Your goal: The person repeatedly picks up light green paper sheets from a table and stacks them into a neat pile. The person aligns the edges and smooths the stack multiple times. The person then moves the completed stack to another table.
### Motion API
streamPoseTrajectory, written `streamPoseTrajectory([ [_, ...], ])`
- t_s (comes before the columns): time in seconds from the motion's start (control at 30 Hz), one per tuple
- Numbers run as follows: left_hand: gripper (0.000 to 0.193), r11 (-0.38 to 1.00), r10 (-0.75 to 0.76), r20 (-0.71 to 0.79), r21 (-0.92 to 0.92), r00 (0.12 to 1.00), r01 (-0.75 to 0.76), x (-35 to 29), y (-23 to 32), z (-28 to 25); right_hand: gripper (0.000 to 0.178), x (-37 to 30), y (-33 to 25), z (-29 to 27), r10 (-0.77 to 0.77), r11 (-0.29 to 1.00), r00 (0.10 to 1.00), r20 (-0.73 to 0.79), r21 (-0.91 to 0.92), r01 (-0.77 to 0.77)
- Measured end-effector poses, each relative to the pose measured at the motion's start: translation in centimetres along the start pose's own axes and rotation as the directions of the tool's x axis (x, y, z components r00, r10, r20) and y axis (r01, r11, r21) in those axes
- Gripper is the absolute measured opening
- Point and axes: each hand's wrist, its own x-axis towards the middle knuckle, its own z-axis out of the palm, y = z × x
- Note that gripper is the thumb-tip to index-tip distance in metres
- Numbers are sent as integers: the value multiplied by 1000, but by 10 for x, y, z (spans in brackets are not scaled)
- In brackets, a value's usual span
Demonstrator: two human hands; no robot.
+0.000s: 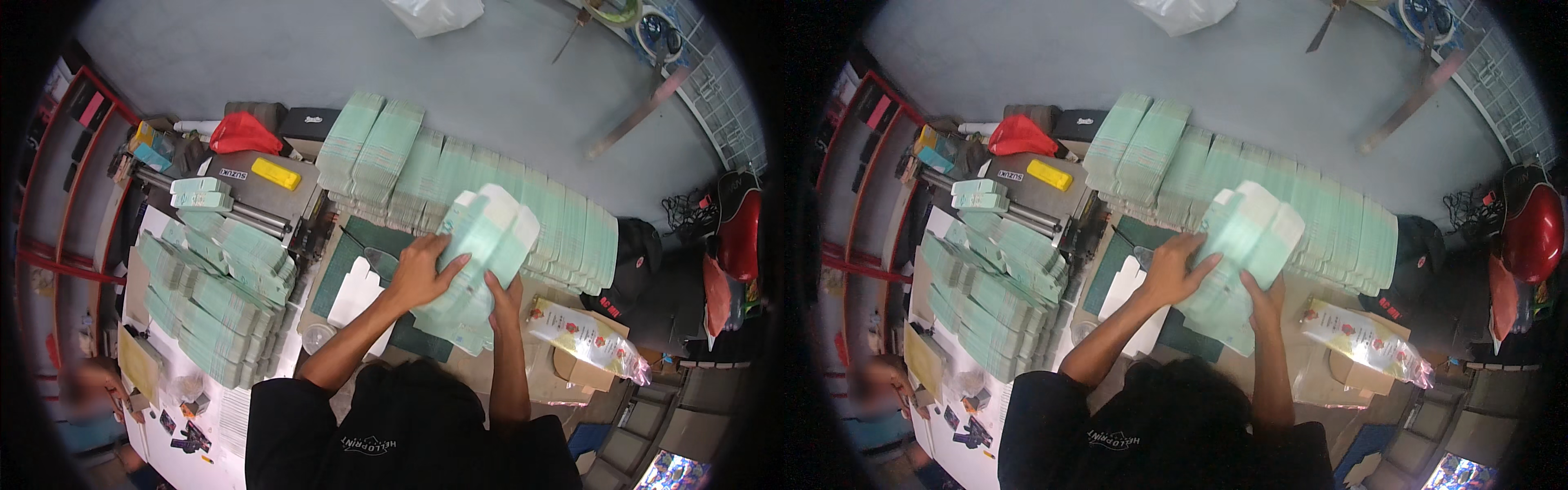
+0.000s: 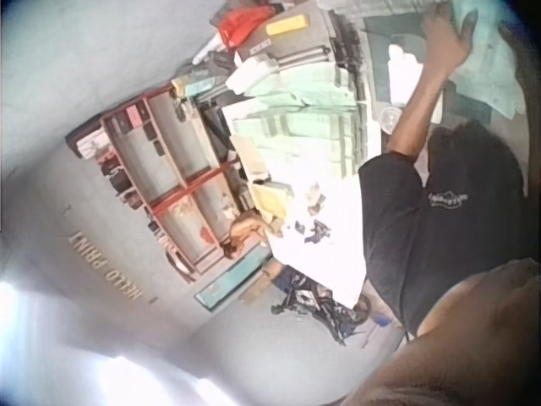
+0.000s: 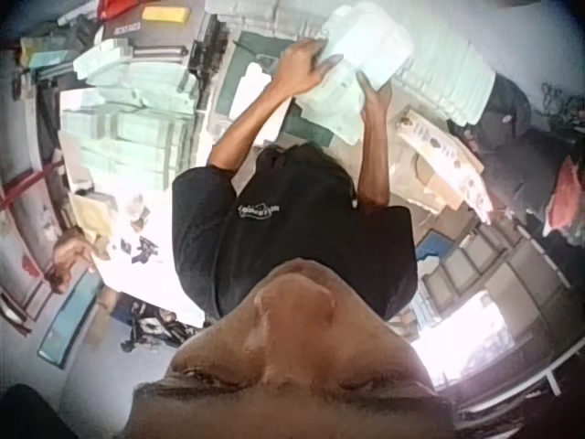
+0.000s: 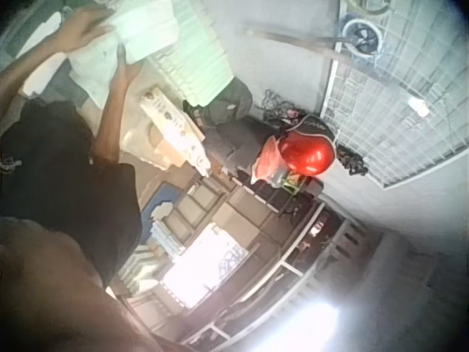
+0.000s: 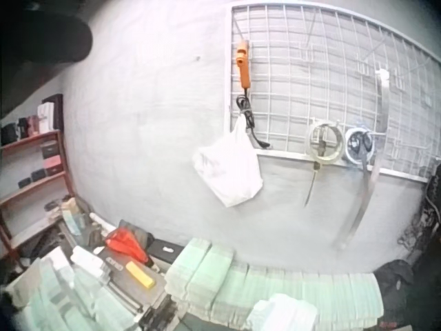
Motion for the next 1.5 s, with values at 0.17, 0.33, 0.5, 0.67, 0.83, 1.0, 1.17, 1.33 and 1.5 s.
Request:
streamPoseTrajectory([
  [0.17, 65, 999, 5, -205, 44, 979, 4, 74, -69, 20, 82, 98, -30, 59, -94, 947, 996, 2, -310, 90],
  [0.33, 61, 990, -134, -217, 9, 967, 140, 148, -117, 22, 92, 195, -24, 90, -85, 840, 996, -19, -540, 61],
  [0.5, 59, 907, -126, -156, 383, 980, 178, 169, -131, 31, 95, 229, 3, 90, -81, 786, 997, -15, -616, 55],
  [0.67, 49, 731, 137, -116, 682, 984, -22, 171, -137, 22, 92, 219, 25, 82, -116, 833, 993, -20, -547, 86],
  [0.83, 57, 717, 299, -168, 689, 939, -105, 171, -141, 4, 94, 215, 19, 91, -86, 838, 994, -64, -544, 38],
  [1.0, 85, 764, 338, -91, 607, 937, -217, 139, -137, -47, 113, 205, 30, 77, -249, 826, 965, 83, -502, 257],
  [1.17, 103, 613, 301, 314, 660, 900, -435, 128, -173, -62, 122, 188, 28, 99, -291, 728, 947, 135, -611, 310],
  [1.33, 106, 608, 309, 286, 674, 907, -419, 128, -183, -57, 117, 192, 33, 110, -320, 646, 940, 114, -700, 305],
  [1.5, 104, 626, 321, 263, 661, 910, -412, 137, -183, -64, 113, 202, 48, 102, -437, 576, 890, 132, -718, 390],
])
